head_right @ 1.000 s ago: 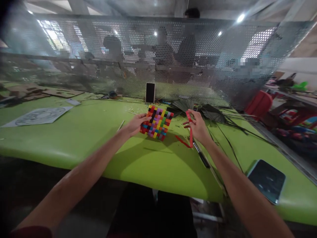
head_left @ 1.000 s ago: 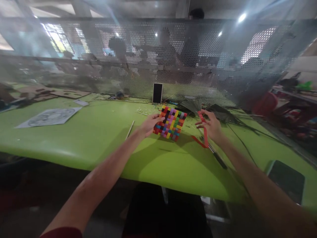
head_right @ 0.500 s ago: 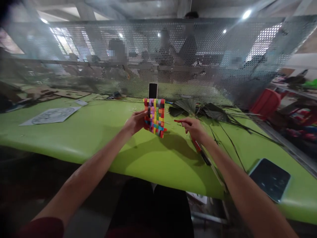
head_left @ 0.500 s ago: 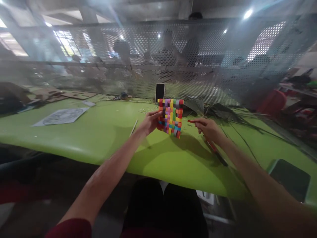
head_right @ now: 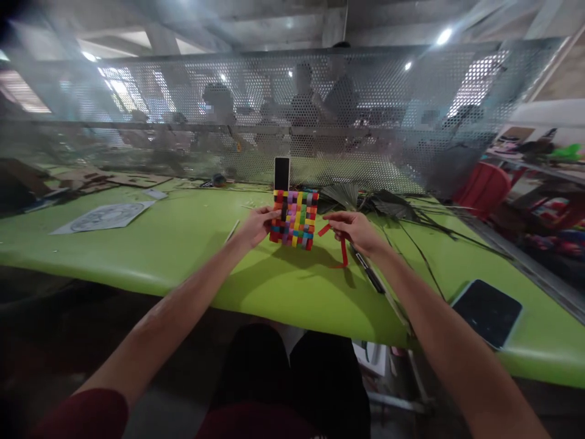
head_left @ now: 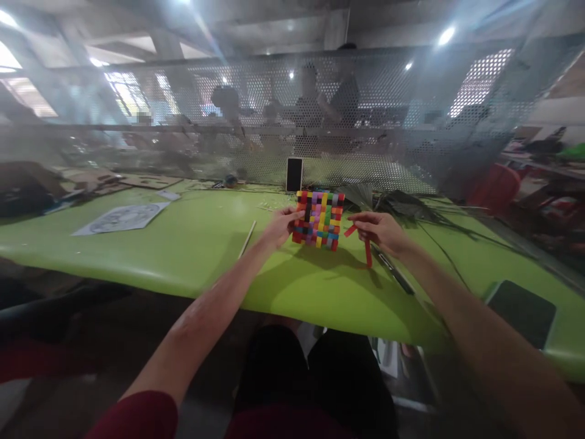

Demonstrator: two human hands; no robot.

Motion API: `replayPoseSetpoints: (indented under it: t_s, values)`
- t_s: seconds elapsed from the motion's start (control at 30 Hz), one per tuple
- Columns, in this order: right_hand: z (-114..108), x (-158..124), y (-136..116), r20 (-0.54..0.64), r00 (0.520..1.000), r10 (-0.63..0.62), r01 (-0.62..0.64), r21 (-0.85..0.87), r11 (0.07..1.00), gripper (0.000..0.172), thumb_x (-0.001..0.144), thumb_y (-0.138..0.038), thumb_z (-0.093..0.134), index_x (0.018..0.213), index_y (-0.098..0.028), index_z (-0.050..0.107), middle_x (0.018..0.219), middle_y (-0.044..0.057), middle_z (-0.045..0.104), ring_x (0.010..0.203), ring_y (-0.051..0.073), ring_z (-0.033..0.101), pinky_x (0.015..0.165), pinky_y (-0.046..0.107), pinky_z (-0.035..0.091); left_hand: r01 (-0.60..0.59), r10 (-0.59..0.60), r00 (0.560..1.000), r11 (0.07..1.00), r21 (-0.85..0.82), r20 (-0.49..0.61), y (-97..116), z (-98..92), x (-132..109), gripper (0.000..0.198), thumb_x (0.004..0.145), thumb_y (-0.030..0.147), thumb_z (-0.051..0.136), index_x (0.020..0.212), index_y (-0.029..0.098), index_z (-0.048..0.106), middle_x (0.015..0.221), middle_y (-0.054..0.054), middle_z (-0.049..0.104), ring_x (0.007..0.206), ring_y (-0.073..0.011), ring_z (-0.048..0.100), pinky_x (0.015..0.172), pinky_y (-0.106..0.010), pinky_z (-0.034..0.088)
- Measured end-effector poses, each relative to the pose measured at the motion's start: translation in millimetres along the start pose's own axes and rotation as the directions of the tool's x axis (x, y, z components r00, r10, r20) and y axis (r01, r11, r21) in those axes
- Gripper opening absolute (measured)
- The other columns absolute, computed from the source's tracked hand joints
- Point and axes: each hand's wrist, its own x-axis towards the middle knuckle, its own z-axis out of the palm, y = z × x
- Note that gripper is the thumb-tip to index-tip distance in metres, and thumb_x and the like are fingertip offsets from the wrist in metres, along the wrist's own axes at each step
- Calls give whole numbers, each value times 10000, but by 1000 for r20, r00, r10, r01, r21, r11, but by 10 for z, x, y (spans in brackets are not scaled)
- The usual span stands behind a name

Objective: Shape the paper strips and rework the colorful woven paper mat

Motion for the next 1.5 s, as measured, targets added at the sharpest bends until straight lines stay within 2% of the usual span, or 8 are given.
replayPoseSetpoints:
  t_s: [0.2, 0.43, 0.7, 0.8, 0.93, 1.17, 1.3, 1.5]
  values:
    - [14, 18, 85, -78, 997, -17, 14, -40, 999, 464, 588, -372, 902, 985, -165, 778, 677, 8, 669, 567, 104, 537, 555, 264, 464, 54, -63, 991, 996, 73, 115, -139, -48, 51, 187, 797, 158, 787, 883, 148, 621, 839, -36, 724, 716, -147, 699, 754, -324, 602]
    - [19, 66, 134, -64, 996, -59, 48, -173, 984, 342, 611, -429, 865, 806, -176, 743, 643, 24, 678, 517, 108, 530, 515, 258, 465, 59, -66, 989, 996, 61, 131, -157, -63, 73, 194, 820, 71, 663, 987, 145, 595, 971, -88, 742, 863, -182, 730, 897, -385, 596]
    - [-74, 176, 315, -97, 993, -62, 31, -295, 955, 289, 706, -407, 776, 877, -175, 764, 760, 62, 727, 616, 148, 621, 596, 289, 524, -27, 3, 984, 991, 130, 178, -89, -120, 50, 618, 653, -49, 732, 1193, 174, 530, 1128, -116, 714, 959, -215, 731, 954, -444, 585]
    - [-117, 215, 346, -83, 987, -136, 80, -484, 871, 168, 773, -307, 706, 881, -202, 781, 842, 72, 750, 736, 195, 671, 699, 336, 553, -75, 25, 972, 975, 210, 233, -96, -148, 60, 638, 653, 13, 813, 1211, 188, 560, 1174, -123, 715, 990, -228, 728, 934, -434, 596]
    - [-81, 274, 348, -71, 943, -325, 178, -718, 673, 121, 748, -187, 688, 826, -219, 774, 995, 80, 757, 998, 262, 671, 909, 417, 533, -36, -58, 970, 926, 376, 236, -141, -148, 91, 318, 738, 188, 840, 1015, 133, 691, 1049, -141, 755, 863, -213, 730, 855, -402, 613]
    - [242, 210, 359, 3, 936, -352, 295, -549, 782, 429, 813, -227, 679, 1242, -219, 659, 1125, 92, 705, 956, 207, 682, 812, 339, 576, -133, 3, 962, 879, 459, 273, -163, -119, 65, 298, 748, 225, 829, 1020, 144, 740, 1074, -132, 745, 867, -208, 711, 832, -366, 590]
    - [298, 147, 357, 74, 936, -343, 325, -552, 768, 376, 821, -225, 699, 1197, -218, 682, 1103, 92, 697, 894, 207, 679, 780, 350, 591, -214, 22, 928, 850, 482, 373, -153, -132, 40, 554, 693, 215, 863, 1222, 198, 699, 1183, -117, 704, 955, -208, 694, 860, -347, 577]
    - [247, 163, 391, 80, 934, -348, 320, -624, 713, 293, 822, -201, 728, 1114, -197, 700, 1052, 82, 670, 858, 194, 663, 780, 348, 584, -237, -16, 907, 807, 540, 422, -179, -118, 46, 706, 615, 244, 921, 1255, 154, 638, 1120, -104, 696, 947, -209, 671, 891, -400, 559]
